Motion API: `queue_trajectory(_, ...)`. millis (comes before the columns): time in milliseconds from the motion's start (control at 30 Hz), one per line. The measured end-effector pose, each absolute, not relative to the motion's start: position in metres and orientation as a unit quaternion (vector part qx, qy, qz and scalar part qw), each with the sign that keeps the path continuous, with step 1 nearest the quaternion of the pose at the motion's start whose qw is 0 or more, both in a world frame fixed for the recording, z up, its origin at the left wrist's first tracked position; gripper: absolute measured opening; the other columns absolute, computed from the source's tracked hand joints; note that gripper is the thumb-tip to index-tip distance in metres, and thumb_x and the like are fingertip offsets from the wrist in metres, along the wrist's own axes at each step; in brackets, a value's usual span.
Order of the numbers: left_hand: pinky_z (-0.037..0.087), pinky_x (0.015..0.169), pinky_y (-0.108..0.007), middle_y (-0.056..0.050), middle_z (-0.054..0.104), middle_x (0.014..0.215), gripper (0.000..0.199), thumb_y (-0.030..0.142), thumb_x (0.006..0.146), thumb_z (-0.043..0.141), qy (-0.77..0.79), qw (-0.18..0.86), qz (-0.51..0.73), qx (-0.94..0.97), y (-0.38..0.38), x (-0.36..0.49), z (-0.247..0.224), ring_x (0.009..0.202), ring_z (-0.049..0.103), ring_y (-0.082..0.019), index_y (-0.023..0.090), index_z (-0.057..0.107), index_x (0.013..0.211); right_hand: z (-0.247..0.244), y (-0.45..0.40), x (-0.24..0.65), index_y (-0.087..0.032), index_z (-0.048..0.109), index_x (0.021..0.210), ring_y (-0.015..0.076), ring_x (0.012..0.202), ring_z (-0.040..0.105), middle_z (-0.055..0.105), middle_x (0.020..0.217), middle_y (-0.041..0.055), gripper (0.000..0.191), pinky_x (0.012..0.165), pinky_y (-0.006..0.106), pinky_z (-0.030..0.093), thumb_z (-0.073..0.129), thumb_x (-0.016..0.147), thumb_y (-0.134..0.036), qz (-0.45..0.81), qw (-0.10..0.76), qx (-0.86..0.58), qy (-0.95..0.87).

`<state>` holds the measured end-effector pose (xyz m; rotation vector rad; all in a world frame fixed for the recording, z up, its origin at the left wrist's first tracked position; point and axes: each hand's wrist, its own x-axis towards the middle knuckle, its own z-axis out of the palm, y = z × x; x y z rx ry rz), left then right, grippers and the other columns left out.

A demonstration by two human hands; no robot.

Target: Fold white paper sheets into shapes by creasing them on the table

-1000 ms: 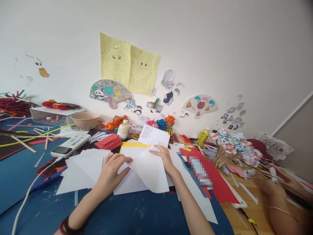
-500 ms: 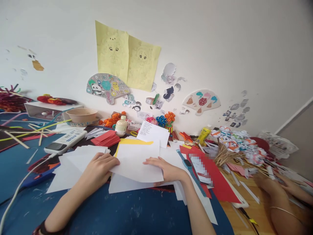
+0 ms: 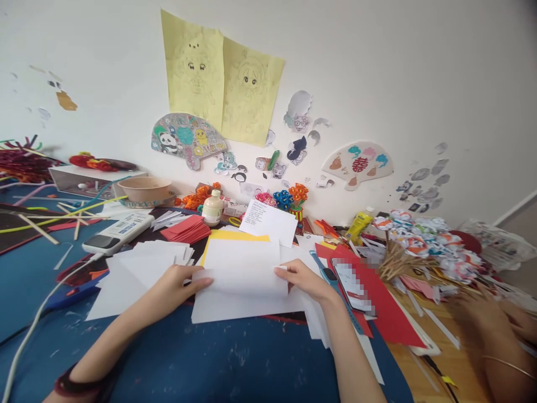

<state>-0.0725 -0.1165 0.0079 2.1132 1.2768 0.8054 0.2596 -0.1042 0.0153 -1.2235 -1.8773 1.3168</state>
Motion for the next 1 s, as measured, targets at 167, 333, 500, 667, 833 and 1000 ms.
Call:
queue_trajectory(167,0.034,0.051,-0.025,0.002,0.052,0.058,0.047,0.058,0.087,0.039,0.547,0.263,0.279,0.744,-0.106,-0.056,0.009,0.057,0.051,-0.016,0.02,0.047,0.061,0.003,-0.097,0.261,-0.015,0.054,0.062,0.0114,0.051,0.045,0.048,0.056,-0.0021,0.048,0.05,0.023,0.036,0.056,0.079,-0.06,0.482,0.262,-0.51,-0.662)
queue_trajectory(333,0.027,0.051,-0.025,0.003,0.048,0.054,0.035,0.05,0.086,0.042,0.579,0.172,0.249,0.757,-0.086,-0.046,0.005,0.055,0.049,-0.017,0.022,0.044,0.066,-0.004,-0.093,0.263,-0.017,0.05,0.059,0.0112,0.047,0.044,0.044,0.051,-0.0034,0.043,0.045,0.022,0.034,0.057,0.077,-0.055,0.451,0.238,-0.554,-0.659)
queue_trajectory(500,0.024,0.05,-0.026,0.003,0.052,0.056,0.027,0.048,0.084,0.047,0.581,0.142,0.209,0.774,-0.068,-0.045,-0.007,0.055,0.052,-0.018,0.022,0.049,0.077,-0.011,-0.087,0.26,-0.02,0.039,0.056,0.0098,0.046,0.037,0.037,0.05,-0.0053,0.037,0.043,0.022,0.027,0.053,0.077,-0.048,0.358,0.233,-0.609,-0.668)
queue_trajectory(667,0.037,0.058,-0.029,-0.003,0.066,0.077,0.028,0.041,0.088,0.048,0.603,0.092,0.215,0.763,-0.072,-0.04,-0.006,0.071,0.062,-0.023,0.019,0.05,0.105,-0.019,-0.081,0.25,-0.021,0.028,0.051,0.0102,0.05,0.031,0.029,0.048,-0.0052,0.04,0.048,0.024,0.018,0.05,0.078,-0.039,0.187,0.206,-0.656,-0.702)
queue_trajectory(833,0.035,0.096,-0.048,-0.016,0.055,0.132,0.035,0.013,0.091,0.039,0.505,-0.182,0.253,0.805,-0.11,-0.021,0.003,0.12,0.05,-0.032,0.016,0.048,0.125,-0.021,-0.081,0.245,-0.021,0.027,0.05,0.0112,0.052,0.031,0.029,0.049,-0.0049,0.039,0.051,0.026,0.016,0.052,0.077,-0.034,0.155,0.207,-0.676,-0.69)
queue_trajectory(1000,0.031,0.106,-0.047,-0.011,0.052,0.138,0.045,0.01,0.089,0.039,0.387,-0.177,0.199,0.883,-0.144,0.012,-0.017,0.127,0.047,-0.029,0.018,0.048,0.132,-0.019,-0.085,0.243,-0.021,0.036,0.05,0.0122,0.053,0.034,0.036,0.049,-0.0034,0.035,0.051,0.025,0.017,0.051,0.079,-0.033,0.136,0.208,-0.687,-0.683)
